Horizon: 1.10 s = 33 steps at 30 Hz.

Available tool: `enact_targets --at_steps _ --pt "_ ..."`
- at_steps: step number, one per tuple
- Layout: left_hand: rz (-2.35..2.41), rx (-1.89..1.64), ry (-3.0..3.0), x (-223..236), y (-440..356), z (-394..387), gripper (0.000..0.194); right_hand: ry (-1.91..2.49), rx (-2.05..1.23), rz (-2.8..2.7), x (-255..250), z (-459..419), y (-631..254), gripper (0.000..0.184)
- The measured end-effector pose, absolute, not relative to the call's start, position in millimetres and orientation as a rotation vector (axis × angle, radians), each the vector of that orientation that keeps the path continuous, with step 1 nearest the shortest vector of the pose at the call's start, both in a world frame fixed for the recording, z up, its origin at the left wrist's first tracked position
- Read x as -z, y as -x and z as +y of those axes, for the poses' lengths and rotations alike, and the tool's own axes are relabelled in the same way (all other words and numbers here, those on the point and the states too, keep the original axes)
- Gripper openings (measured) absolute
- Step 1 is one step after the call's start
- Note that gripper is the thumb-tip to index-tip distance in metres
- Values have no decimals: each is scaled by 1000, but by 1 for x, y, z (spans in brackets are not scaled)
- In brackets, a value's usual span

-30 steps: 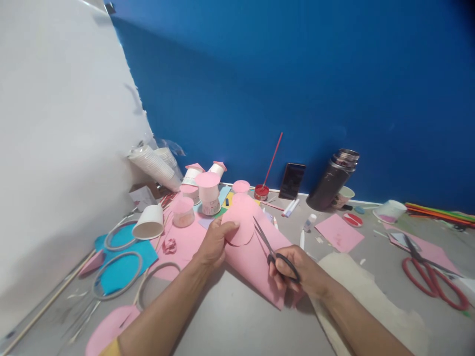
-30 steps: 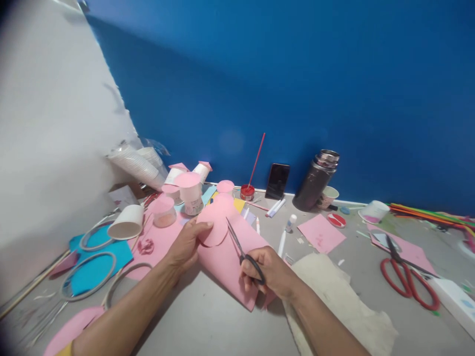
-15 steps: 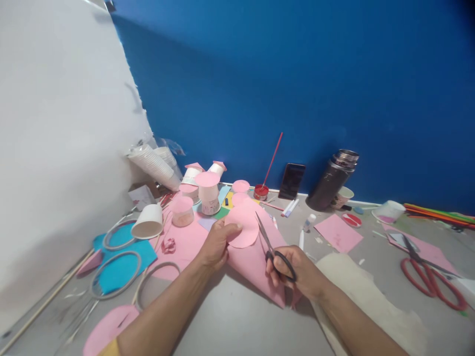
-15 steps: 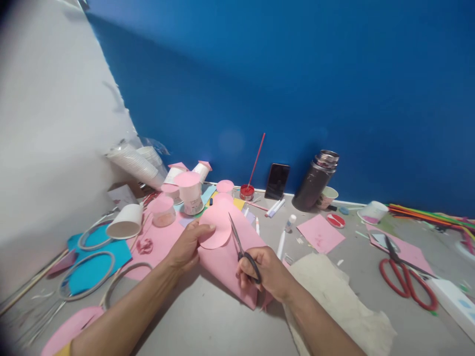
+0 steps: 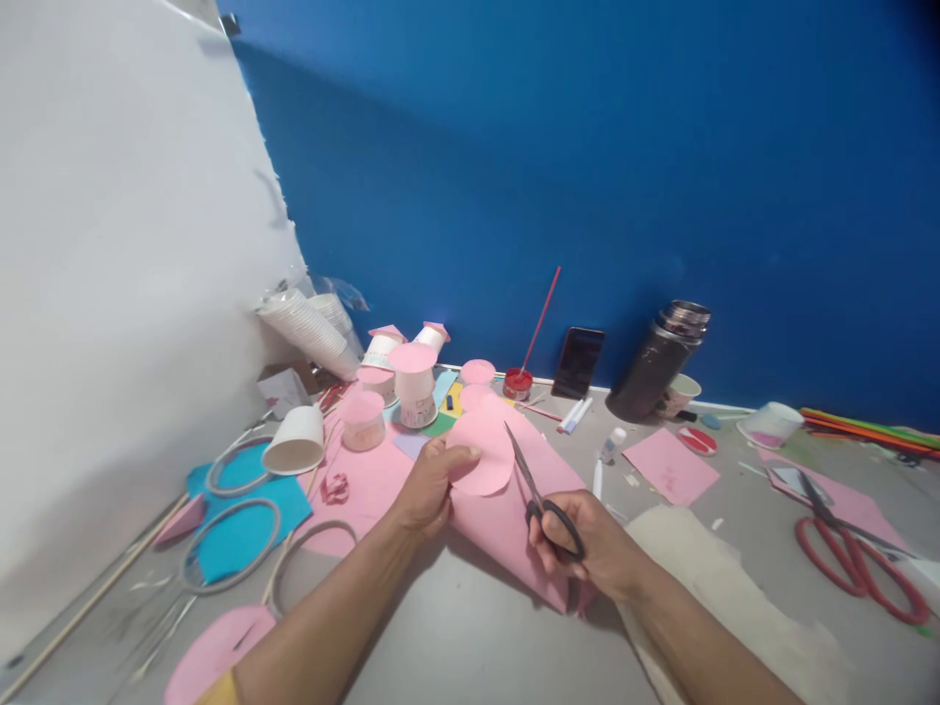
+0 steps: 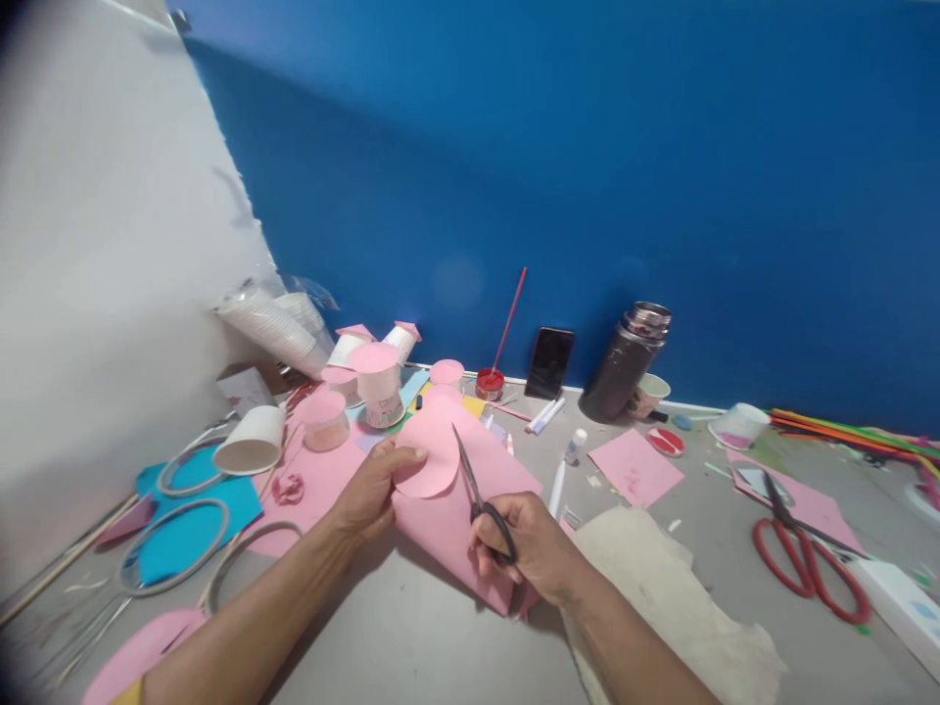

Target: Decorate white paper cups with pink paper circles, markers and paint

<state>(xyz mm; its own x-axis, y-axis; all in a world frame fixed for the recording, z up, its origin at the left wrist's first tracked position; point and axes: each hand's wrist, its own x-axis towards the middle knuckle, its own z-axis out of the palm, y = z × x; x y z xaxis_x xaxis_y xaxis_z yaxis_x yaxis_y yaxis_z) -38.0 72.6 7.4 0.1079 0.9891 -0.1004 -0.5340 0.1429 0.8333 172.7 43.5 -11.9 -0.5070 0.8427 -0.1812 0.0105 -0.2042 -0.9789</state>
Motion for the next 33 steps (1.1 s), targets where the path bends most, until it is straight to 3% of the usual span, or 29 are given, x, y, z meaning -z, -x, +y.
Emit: enact_targets --at_steps 25,33 --pt "805 -1333 -720 -10 40 72 30 1064 -1771 -1449 18 43 -176 70" --pt "880 -1326 -689 -12 38 71 44 1109 -1735 -1484 18 43 -174 66"
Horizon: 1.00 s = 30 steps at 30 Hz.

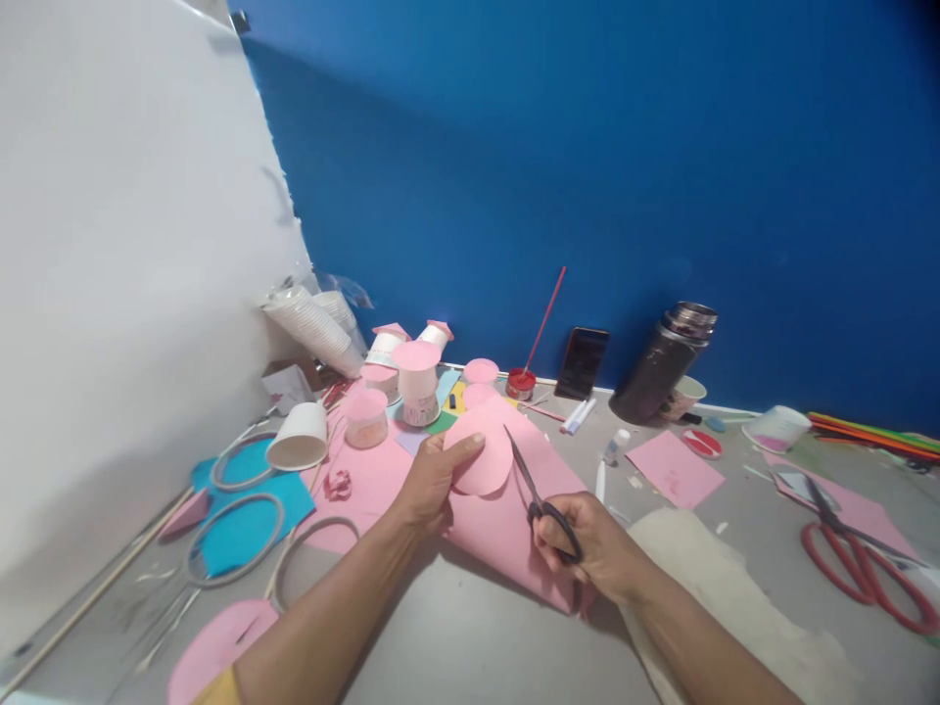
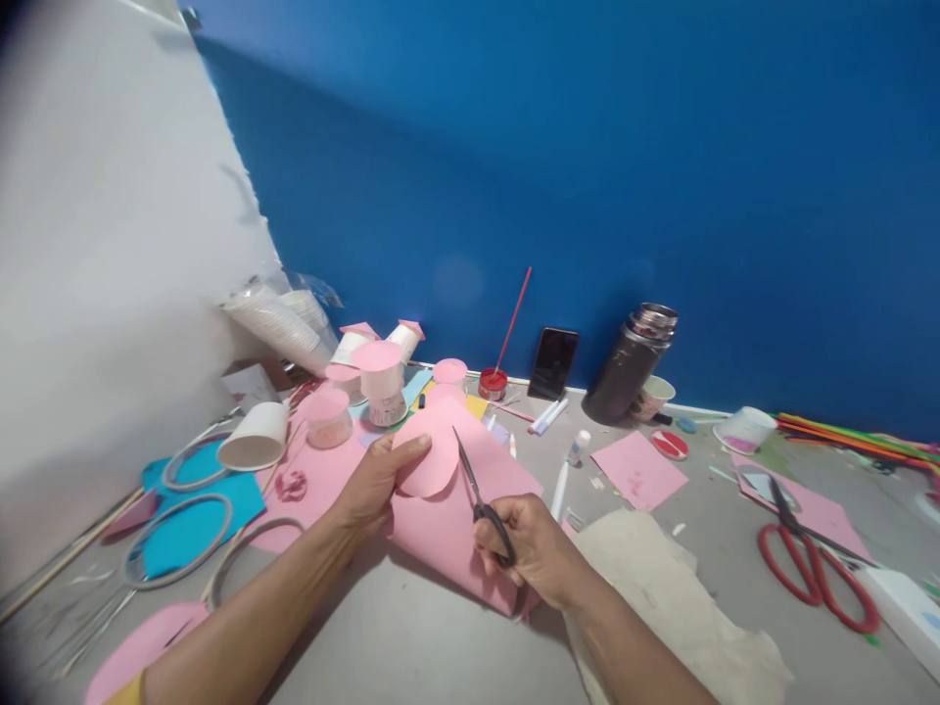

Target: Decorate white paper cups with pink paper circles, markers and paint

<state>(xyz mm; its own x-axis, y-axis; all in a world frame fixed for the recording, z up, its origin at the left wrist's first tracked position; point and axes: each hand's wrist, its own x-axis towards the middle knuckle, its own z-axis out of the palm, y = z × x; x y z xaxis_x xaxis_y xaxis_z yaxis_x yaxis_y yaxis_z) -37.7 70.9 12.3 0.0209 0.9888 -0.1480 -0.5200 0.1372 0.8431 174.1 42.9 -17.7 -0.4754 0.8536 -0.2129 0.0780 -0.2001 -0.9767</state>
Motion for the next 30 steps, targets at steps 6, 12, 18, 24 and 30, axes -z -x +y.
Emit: enact_targets --at_steps 6,12,18,24,30 --pt "889 -1296 -691 -13 37 70 44 1142 -1724 -1473 13 41 -174 68" --pt "942 -1283 -739 -14 41 70 43 1160 -1717 -1504 14 44 -174 70" --pt "963 -1208 -803 -14 42 69 41 1143 -1703 -1534 14 44 -176 72" --pt "969 -1178 -839 -16 43 68 40 1134 -1683 -1574 12 43 -178 70" --pt "991 -1161 -855 -14 45 70 43 1145 -1700 -1545 11 43 -178 64"
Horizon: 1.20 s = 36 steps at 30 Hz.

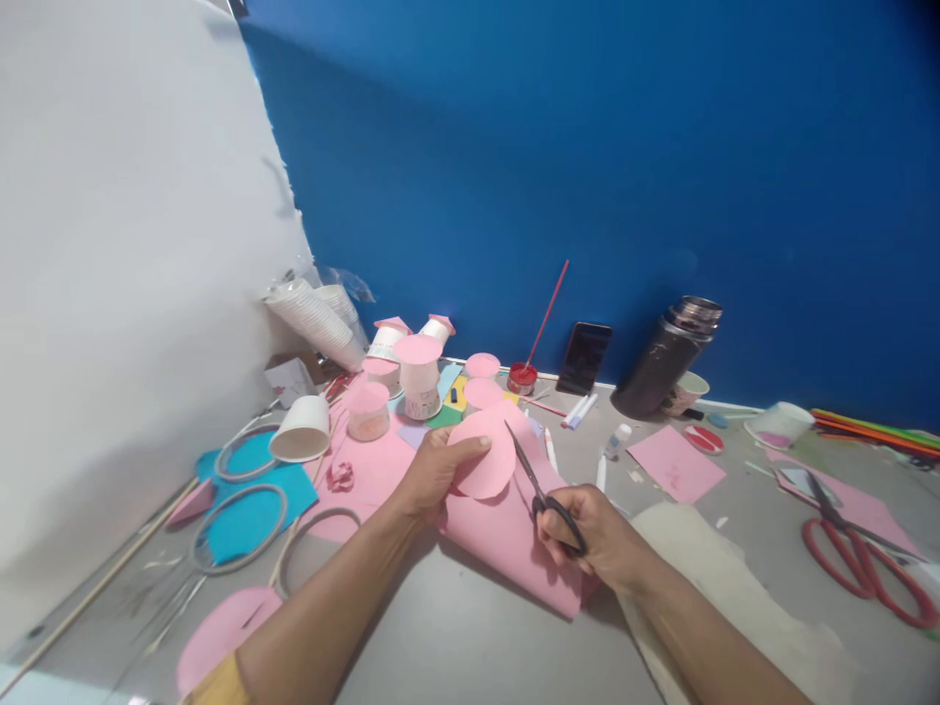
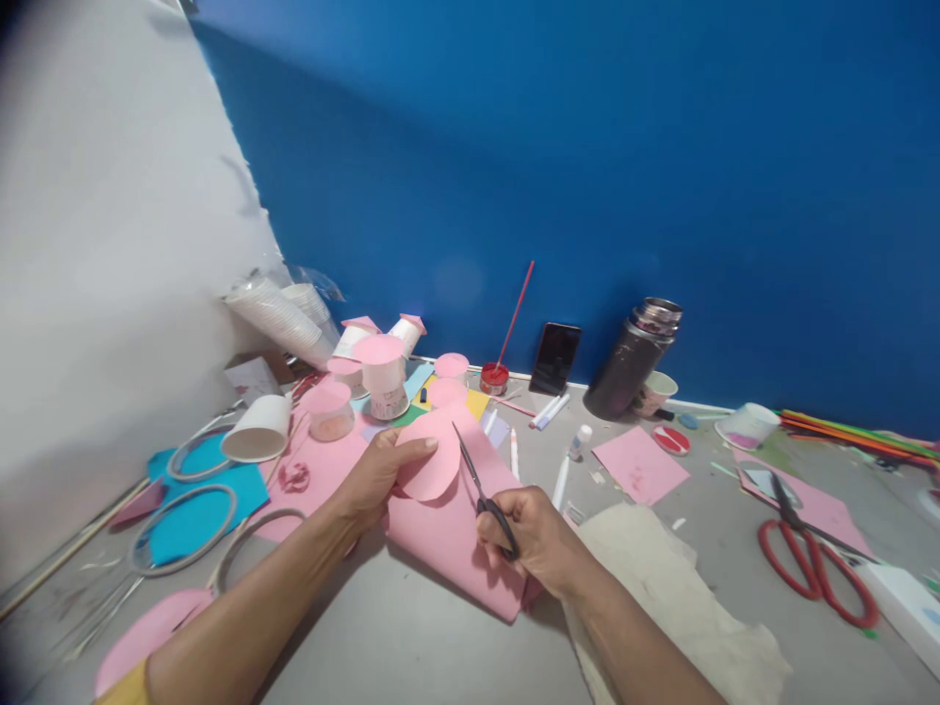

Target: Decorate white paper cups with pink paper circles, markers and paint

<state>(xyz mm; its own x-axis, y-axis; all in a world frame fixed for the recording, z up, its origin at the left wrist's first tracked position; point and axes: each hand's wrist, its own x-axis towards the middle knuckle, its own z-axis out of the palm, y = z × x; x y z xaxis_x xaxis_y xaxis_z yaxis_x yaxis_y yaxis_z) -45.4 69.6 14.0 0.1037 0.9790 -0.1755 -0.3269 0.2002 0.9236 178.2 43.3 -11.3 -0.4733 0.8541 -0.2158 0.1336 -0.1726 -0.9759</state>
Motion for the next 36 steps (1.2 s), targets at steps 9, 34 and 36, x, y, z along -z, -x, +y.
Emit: enact_targets --at_steps 9,34,36 --pt "1074 -1132 -921 -17 48 68 40 1183 -1730 -1564 3 43 -177 68" --pt "1037 -1057 -998 -28 51 63 27 1167 -1717 -1649 9 44 -186 61" --pt "1033 -1054 -1002 -27 52 65 27 1179 -1710 -1646 11 45 -188 62"
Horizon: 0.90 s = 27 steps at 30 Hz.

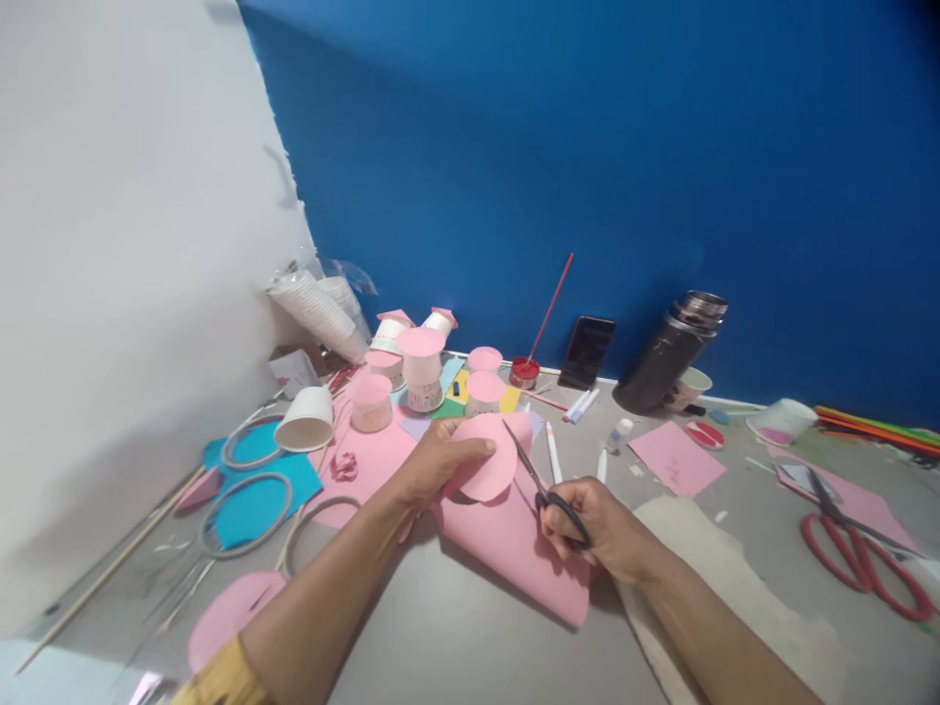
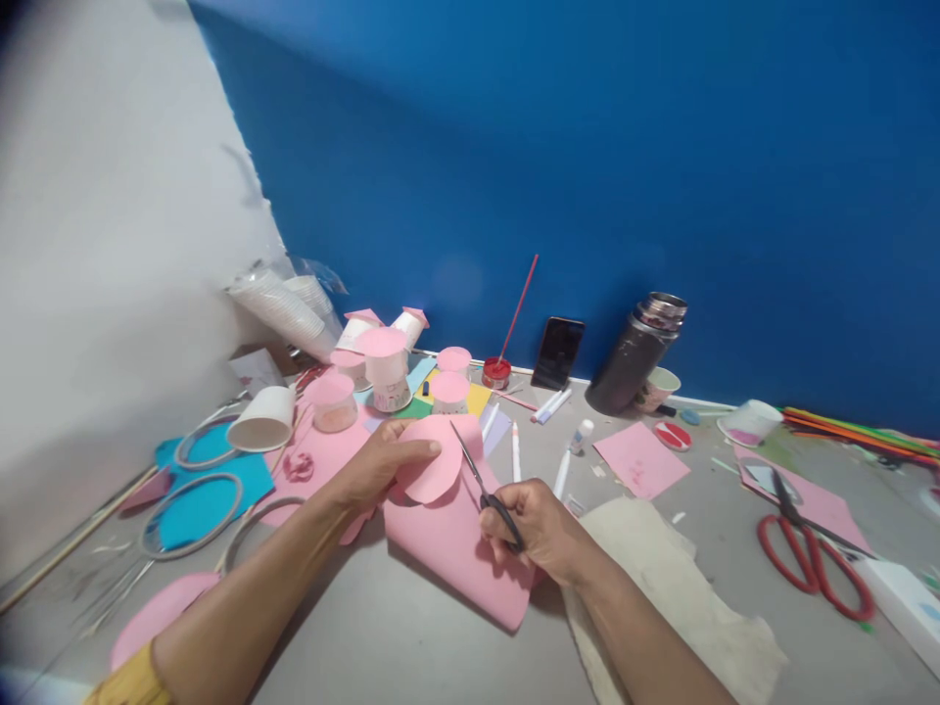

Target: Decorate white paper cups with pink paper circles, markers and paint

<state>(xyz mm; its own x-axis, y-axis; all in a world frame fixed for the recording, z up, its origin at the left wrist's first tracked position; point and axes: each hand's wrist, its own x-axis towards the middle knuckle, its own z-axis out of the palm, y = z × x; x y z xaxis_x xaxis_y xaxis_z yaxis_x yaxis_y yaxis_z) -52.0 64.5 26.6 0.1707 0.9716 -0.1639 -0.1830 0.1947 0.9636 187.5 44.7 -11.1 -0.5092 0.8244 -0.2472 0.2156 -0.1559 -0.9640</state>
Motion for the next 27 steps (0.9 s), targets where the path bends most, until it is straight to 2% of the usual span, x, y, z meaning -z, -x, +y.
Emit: enact_targets --at_steps 7,11,19,27 --pt "991 -1116 -954 -26 54 67 30 1174 -1711 -1641 16 47 -191 62" --pt "1010 -1134 -927 -30 53 65 26 1178 -1745 -1635 11 46 -189 62" --pt "1027 -1048 -1010 -31 54 66 27 1189 -1752 -1650 9 45 -188 63" --pt "1000 -1051 -993 -30 55 67 28 1205 -1748 -1633 10 45 -188 55"
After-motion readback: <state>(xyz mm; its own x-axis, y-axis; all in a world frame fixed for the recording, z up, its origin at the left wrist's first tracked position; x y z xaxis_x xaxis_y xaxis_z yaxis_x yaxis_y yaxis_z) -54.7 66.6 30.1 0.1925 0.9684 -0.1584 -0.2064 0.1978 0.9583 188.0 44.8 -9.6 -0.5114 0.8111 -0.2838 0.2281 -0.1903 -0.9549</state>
